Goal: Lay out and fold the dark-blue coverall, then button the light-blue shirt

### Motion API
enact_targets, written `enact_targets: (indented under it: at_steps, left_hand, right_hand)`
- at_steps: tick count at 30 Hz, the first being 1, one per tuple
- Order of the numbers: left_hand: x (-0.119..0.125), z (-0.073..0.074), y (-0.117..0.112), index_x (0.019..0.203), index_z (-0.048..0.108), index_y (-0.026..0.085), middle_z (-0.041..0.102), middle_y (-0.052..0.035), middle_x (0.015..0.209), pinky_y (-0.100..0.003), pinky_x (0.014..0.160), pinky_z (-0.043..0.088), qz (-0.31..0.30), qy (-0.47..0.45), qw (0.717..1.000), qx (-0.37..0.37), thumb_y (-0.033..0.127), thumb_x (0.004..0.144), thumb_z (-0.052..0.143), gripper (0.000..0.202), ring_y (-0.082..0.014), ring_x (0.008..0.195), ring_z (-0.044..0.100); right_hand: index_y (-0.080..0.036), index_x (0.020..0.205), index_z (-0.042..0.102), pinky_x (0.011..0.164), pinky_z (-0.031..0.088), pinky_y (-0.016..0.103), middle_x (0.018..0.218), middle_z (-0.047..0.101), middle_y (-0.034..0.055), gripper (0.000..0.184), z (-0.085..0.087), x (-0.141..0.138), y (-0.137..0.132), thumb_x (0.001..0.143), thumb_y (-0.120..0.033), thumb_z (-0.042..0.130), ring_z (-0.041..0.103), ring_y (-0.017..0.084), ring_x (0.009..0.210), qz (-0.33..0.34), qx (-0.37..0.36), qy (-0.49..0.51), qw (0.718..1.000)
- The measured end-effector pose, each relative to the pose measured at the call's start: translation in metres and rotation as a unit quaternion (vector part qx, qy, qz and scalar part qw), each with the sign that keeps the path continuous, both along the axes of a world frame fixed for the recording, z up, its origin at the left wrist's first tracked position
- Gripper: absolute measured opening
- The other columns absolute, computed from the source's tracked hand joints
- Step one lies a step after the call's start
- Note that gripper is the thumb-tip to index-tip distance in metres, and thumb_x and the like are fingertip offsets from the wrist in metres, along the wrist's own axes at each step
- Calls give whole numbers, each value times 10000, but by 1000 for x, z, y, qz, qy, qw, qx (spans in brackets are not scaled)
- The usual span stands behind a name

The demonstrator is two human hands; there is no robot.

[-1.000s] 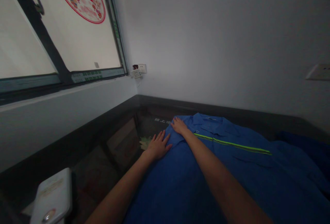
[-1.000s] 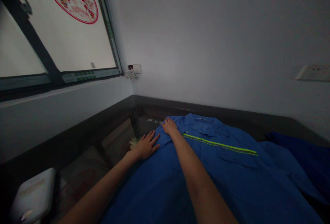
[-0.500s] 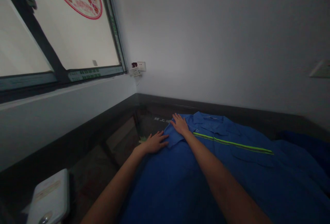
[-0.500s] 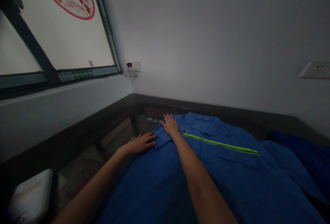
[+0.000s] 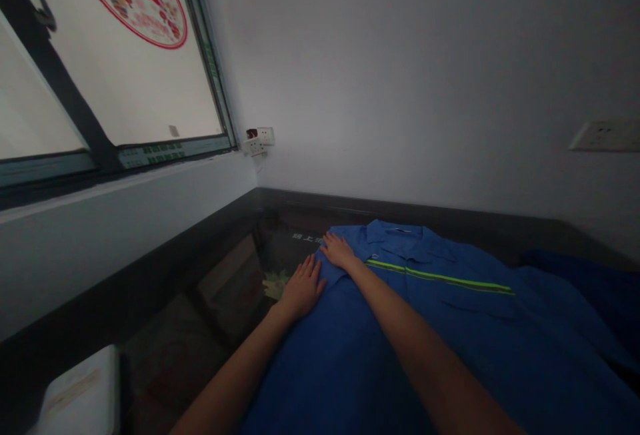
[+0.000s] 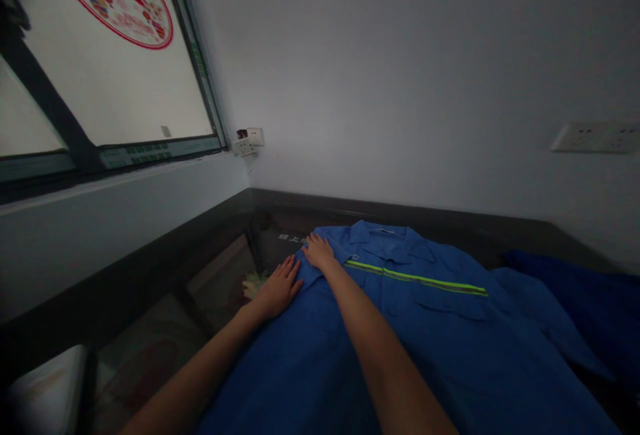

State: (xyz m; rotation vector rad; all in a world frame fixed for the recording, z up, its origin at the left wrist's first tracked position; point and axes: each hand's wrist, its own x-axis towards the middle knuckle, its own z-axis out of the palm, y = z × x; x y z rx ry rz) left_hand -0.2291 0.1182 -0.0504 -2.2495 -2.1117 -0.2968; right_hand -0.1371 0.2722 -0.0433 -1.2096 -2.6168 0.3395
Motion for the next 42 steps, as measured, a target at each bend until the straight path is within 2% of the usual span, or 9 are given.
enact_targets:
  at_steps: [3,7,13,20,24,29,33,35,42]
  left_hand:
    - [0,3,-3,1432,313,109,238,-184,1512,-426,1122,238,25,30,999,-8,422,956,283,571,-285,1402,195]
    - [4,10,-6,1444,302,138,259,-178,1506,-418,1125,234,41,41,998,-24,428,961,265,564,-274,1395,230]
    - [7,14,-10,1444,311,173,265,-153,1511,-434,1130,229,44,41,998,-20,423,963,252,545,-269,1395,233]
    - [9,12,-11,1437,330,202,284,-142,1507,-447,1128,235,46,29,999,-8,411,962,272,522,-275,1393,238]
    - [8,12,-12,1433,334,220,281,-120,1513,-461,1131,228,50,10,999,12,428,955,290,524,-263,1401,219]
    - [9,16,-14,1416,366,177,289,-125,1509,-456,1140,211,45,-6,998,32,413,948,314,526,-256,1408,202]
    - [10,17,-14,1414,361,120,306,-117,1501,-445,1152,186,39,5,999,33,384,940,323,544,-245,1408,204]
    - [11,17,-14,1412,362,100,315,-117,1496,-440,1156,177,36,12,999,28,377,943,306,548,-239,1406,212]
    - [12,15,-14,1429,347,168,320,-118,1493,-433,1141,217,63,21,998,-2,405,954,269,537,-242,1386,271]
  right_hand:
    - [-147,1441,316,1121,142,471,1526,241,92,564,-5,-1,4,943,-411,329,172,245,1410,-13,-18,-17,1000]
    - [-129,1469,232,1131,89,461,1539,200,80,645,-4,-3,11,938,-495,253,139,226,1417,-34,-32,-29,998]
    - [-109,1475,207,1132,40,457,1546,167,80,750,-5,-8,18,907,-599,194,94,227,1424,-66,-35,-30,997]
    - [-132,1469,239,1126,60,480,1542,181,91,759,-10,-9,20,897,-631,209,121,240,1419,-75,-27,-14,997]
    - [-152,1446,306,1120,131,468,1502,303,100,665,-5,-4,23,926,-565,264,228,237,1393,-54,1,60,997]
    - [-124,1413,363,1108,201,359,1456,395,109,514,11,11,29,984,-299,141,328,179,1349,-64,33,80,994]
    - [-147,1301,521,1064,280,313,1353,526,106,425,10,13,20,958,-262,298,451,184,1262,-25,19,42,999]
    - [-150,1297,526,1070,275,352,1376,501,111,415,5,9,14,946,-279,347,413,206,1294,-10,6,18,1000]
    - [-163,1452,290,1122,104,481,1532,230,85,566,-7,0,13,947,-418,308,143,241,1415,-31,-17,-23,999]
